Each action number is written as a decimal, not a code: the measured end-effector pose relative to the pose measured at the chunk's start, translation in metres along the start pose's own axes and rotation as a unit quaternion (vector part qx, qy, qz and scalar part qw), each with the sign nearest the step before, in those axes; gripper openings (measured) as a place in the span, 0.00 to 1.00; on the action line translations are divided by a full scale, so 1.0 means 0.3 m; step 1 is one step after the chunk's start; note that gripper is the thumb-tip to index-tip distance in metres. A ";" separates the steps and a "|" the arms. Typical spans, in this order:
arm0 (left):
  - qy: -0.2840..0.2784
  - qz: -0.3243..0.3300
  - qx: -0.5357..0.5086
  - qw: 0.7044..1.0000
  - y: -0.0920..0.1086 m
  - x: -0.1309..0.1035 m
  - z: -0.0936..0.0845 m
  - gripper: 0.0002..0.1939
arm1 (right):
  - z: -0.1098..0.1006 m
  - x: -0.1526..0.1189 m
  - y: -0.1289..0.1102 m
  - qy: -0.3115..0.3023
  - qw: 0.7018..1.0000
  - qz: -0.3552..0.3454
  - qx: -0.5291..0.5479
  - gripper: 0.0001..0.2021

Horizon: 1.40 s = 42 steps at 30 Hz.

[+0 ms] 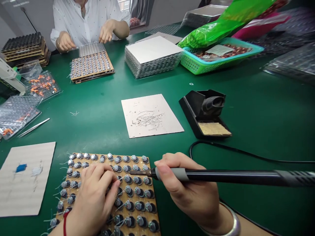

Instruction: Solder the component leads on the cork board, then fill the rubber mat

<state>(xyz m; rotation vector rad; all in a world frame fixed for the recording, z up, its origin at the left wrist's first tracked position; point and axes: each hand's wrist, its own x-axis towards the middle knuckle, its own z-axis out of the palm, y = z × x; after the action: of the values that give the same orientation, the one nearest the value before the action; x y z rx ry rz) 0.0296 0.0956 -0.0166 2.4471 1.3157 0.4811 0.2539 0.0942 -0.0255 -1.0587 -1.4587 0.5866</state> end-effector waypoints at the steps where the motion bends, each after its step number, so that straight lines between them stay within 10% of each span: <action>1: -0.001 -0.006 -0.001 1.000 -0.001 0.000 -0.006 0.06 | -0.005 0.004 -0.001 0.004 1.000 0.001 0.001 0.07; 9: -0.005 -0.054 -0.050 0.997 -0.027 0.038 -0.032 0.07 | 0.012 0.057 0.005 -0.006 1.000 -0.016 -0.015 0.08; 20: 0.129 0.081 0.046 0.987 -0.014 0.033 0.000 0.07 | 0.030 0.061 0.024 -0.013 0.999 -0.040 -0.033 0.08; 42: 0.120 0.111 0.116 0.980 -0.007 0.038 -0.014 0.08 | 0.038 0.060 0.028 -0.035 0.998 -0.030 -0.047 0.09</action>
<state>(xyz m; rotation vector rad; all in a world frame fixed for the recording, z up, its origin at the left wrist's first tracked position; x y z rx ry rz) 0.0322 0.1069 -0.0120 2.8222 1.2532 0.7377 0.2471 0.1158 -0.0257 -1.0727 -1.5870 0.5208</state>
